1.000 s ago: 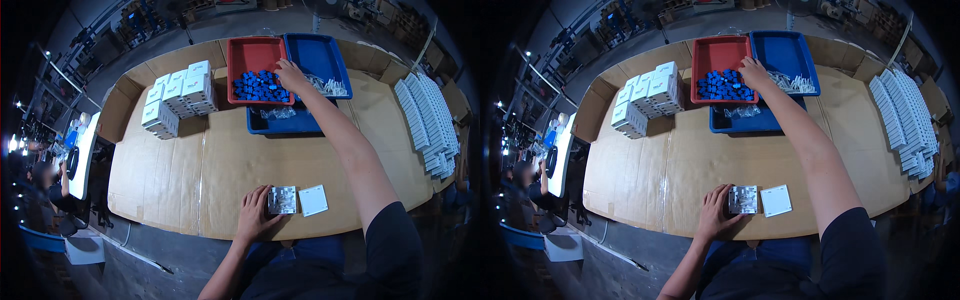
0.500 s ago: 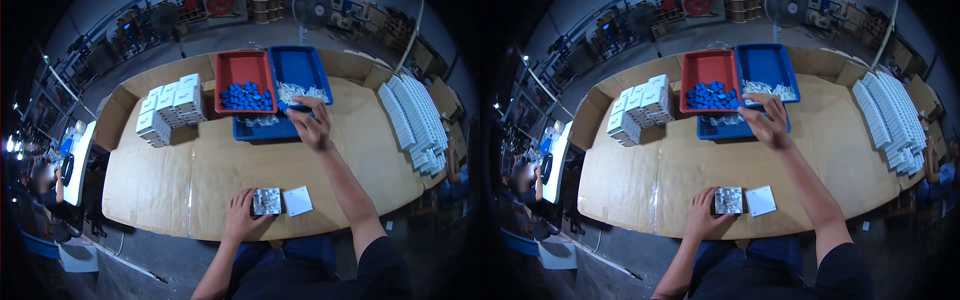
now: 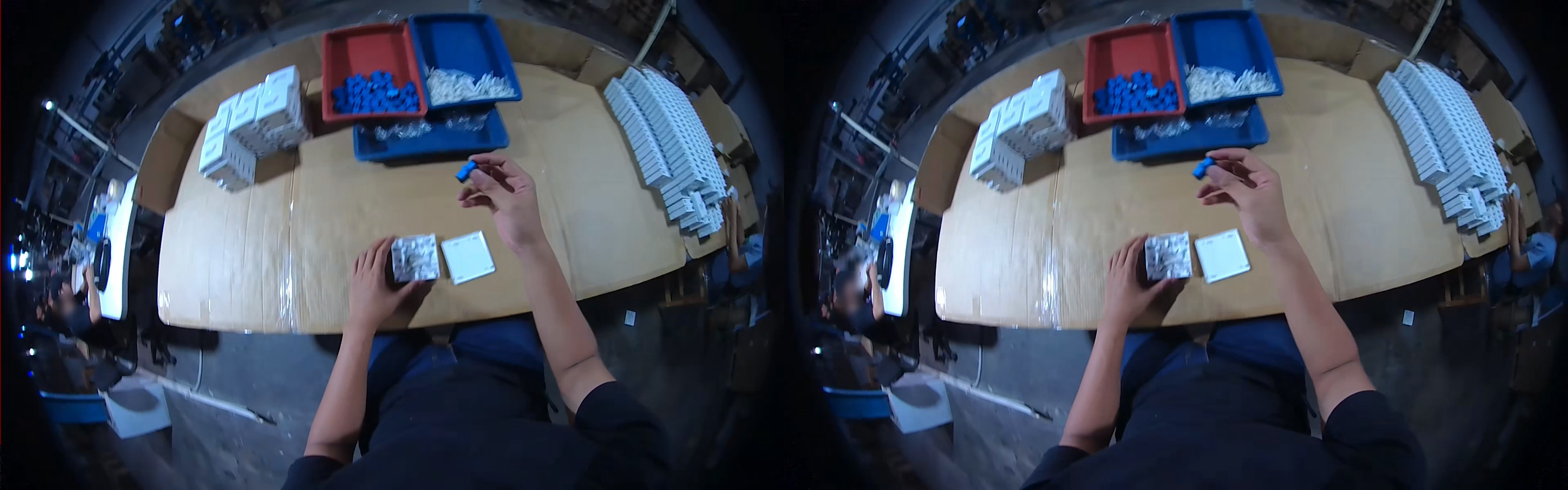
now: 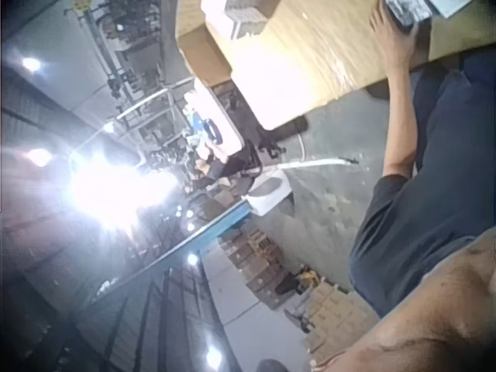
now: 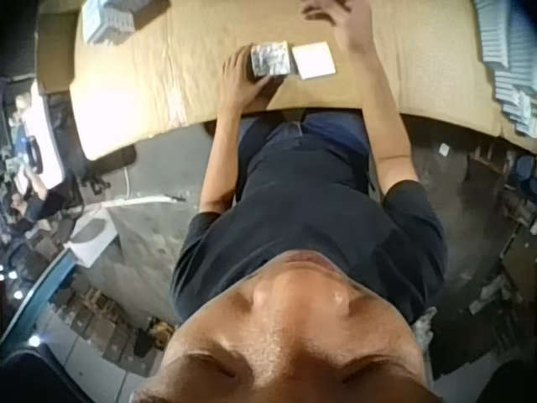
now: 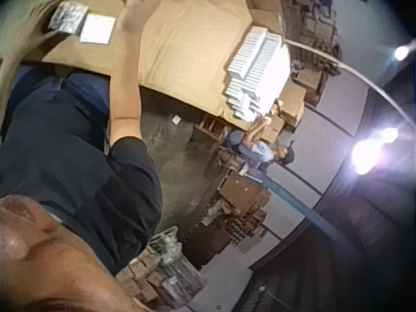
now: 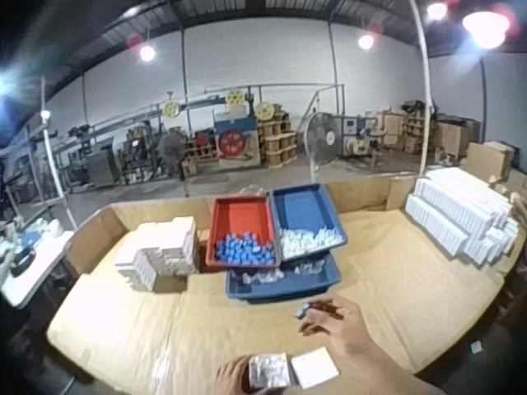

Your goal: Packing electronic components and plastic fasteners into small boxes at a factory workstation.

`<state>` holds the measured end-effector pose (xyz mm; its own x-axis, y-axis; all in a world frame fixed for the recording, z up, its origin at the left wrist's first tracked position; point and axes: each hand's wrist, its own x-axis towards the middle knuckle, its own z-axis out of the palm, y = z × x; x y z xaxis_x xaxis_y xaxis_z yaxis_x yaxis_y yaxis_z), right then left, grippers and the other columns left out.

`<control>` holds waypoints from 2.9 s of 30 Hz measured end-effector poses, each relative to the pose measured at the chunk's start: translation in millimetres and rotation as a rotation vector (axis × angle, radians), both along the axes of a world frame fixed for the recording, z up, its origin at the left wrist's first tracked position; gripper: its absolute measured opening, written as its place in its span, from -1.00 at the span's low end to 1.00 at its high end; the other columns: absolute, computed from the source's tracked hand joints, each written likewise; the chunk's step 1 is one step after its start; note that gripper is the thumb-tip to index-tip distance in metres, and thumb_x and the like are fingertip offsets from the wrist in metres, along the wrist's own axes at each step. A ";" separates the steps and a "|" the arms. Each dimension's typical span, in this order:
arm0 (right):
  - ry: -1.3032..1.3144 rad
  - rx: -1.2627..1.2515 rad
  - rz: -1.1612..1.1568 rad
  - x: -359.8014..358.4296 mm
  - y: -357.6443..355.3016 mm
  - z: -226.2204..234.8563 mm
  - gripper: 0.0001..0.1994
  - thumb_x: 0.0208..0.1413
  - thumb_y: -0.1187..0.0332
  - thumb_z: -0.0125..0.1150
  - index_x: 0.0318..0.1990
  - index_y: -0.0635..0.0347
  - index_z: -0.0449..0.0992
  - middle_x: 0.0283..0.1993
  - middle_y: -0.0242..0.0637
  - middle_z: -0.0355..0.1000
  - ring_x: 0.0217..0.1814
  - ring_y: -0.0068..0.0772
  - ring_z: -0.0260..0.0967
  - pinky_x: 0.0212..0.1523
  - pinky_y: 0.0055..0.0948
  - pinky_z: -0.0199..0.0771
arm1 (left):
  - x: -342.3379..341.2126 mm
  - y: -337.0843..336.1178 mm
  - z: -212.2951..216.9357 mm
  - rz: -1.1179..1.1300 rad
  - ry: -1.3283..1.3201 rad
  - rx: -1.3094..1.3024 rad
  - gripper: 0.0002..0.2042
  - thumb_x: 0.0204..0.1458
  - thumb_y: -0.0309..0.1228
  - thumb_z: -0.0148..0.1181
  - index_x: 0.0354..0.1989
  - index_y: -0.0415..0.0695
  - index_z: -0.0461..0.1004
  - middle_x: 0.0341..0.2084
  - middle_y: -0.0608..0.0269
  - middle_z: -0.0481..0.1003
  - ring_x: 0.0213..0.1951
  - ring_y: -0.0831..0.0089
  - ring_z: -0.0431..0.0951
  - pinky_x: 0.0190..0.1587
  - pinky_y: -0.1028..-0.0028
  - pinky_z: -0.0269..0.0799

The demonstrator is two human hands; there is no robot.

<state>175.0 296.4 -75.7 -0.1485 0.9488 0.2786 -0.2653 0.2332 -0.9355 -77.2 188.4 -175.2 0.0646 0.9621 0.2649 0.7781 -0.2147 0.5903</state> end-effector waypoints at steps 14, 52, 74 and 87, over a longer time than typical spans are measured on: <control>-0.075 -0.393 0.051 -42.6 -28.2 -78.2 -0.71 0.24 0.55 0.33 0.09 0.40 0.54 -0.03 -0.25 0.53 -0.02 -0.41 0.57 0.13 -0.42 0.60 | -4.6 0.6 -5.7 0.003 0.016 0.001 -0.08 -0.17 -0.01 0.57 0.37 -0.15 0.30 0.27 0.08 0.42 0.32 0.08 0.36 0.38 0.13 0.20; -1.022 0.475 -0.064 -89.5 -46.4 -106.4 -0.75 0.12 0.41 0.35 -0.03 0.17 0.69 0.19 -0.28 0.55 0.28 -0.18 0.46 0.51 0.14 0.16 | -9.0 8.2 -7.1 -0.013 -0.110 -0.035 -0.07 -0.22 -0.23 0.59 0.40 -0.12 0.25 0.28 0.10 0.42 0.33 0.10 0.36 0.38 0.13 0.20; -1.124 0.138 0.220 48.8 -61.4 -45.5 -0.65 0.08 0.40 0.44 0.05 0.20 0.66 0.34 -0.17 0.44 0.37 -0.10 0.34 0.38 -0.24 0.35 | 35.3 -5.2 5.9 0.203 0.037 -0.039 0.00 -0.16 -0.05 0.55 0.46 -0.14 0.14 0.15 -0.13 0.31 0.24 -0.05 0.27 0.42 -0.07 -0.03; -1.126 0.065 -0.209 41.3 -48.4 -72.6 -0.52 0.21 0.21 0.38 0.23 0.21 0.52 0.31 -0.14 0.40 0.22 -0.07 0.44 0.21 -0.22 0.47 | 38.3 -29.2 16.6 0.126 -1.602 -0.190 -0.33 0.35 -0.13 0.06 0.53 -0.16 0.04 0.27 -0.09 0.42 0.29 0.25 0.44 0.39 0.25 0.26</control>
